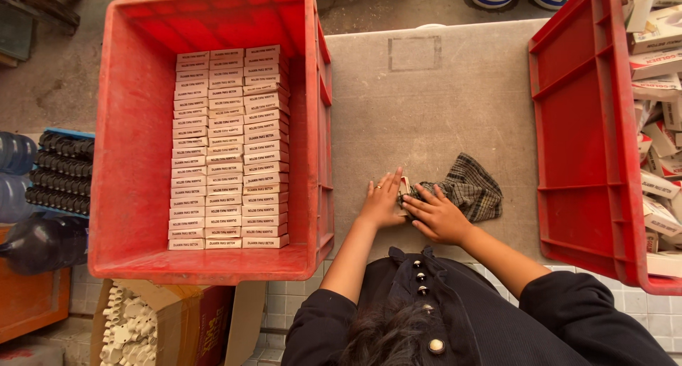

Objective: The person wipes small cardboard boxes with a cloth and places them into a red plastic crate.

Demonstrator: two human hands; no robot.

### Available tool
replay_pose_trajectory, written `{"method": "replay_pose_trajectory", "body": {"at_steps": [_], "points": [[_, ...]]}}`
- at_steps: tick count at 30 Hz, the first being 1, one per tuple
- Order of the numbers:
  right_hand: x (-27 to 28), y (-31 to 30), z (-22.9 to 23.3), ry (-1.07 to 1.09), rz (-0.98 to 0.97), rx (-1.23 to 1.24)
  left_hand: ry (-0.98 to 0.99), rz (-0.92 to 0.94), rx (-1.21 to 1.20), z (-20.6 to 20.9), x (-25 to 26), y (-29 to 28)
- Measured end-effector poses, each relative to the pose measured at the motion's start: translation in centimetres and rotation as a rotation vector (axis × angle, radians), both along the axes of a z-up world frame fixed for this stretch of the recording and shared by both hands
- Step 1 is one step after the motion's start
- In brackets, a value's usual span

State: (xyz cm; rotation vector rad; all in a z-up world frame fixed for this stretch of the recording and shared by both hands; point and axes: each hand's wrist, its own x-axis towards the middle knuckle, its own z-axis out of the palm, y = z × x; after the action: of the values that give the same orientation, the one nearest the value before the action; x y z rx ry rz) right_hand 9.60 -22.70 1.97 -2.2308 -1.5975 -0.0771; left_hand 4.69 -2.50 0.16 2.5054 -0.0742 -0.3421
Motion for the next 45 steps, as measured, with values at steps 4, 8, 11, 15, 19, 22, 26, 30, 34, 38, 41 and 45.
{"method": "replay_pose_trajectory", "body": {"at_steps": [4, 8, 11, 15, 19, 22, 26, 30, 34, 38, 41, 45], "points": [[-0.1, 0.0, -0.2, 0.036, 0.092, -0.046, 0.028, -0.066, 0.085, -0.7, -0.1, 0.9], [1.0, 2.3, -1.2, -0.061, 0.096, -0.211, 0.087, -0.069, 0.184, -0.7, -0.9, 2.2], [1.3, 4.7, -1.6, -0.038, -0.004, -0.377, 0.077, -0.028, 0.122, 0.4, -1.7, 2.9], [0.0, 5.8, -1.5, 0.039, -0.092, -0.500, 0.057, 0.094, -0.017, 1.3, -2.8, 4.0], [-1.8, 3.5, -2.4, -0.004, 0.135, -0.262, 0.050, 0.110, -0.110, 1.4, -3.0, 4.4], [-0.4, 3.6, -1.8, -0.043, 0.197, -0.259, 0.020, 0.113, -0.160, 1.6, -2.8, 4.6], [1.5, 6.1, -1.5, -0.048, -0.034, -0.408, 0.019, 0.107, -0.232, 2.0, -3.3, 4.7], [0.0, 6.9, -1.9, -0.040, -0.049, -0.447, -0.027, 0.210, -0.326, 1.4, -4.3, 4.5], [-0.6, 5.4, -0.5, 0.084, 0.195, -0.483, -0.040, 0.265, -0.370, 0.6, -4.6, 4.7], [1.3, 6.5, -1.4, -0.038, 0.177, -0.429, -0.079, 0.269, -0.402, 0.7, -4.6, 4.5], [0.7, 8.2, -2.1, -0.068, 0.057, -0.425, -0.130, 0.284, -0.414, -0.4, -4.6, 4.5], [-2.1, 7.6, -2.8, -0.048, 0.072, -0.298, -0.166, 0.282, -0.411, -2.1, -4.8, 4.7]]}}
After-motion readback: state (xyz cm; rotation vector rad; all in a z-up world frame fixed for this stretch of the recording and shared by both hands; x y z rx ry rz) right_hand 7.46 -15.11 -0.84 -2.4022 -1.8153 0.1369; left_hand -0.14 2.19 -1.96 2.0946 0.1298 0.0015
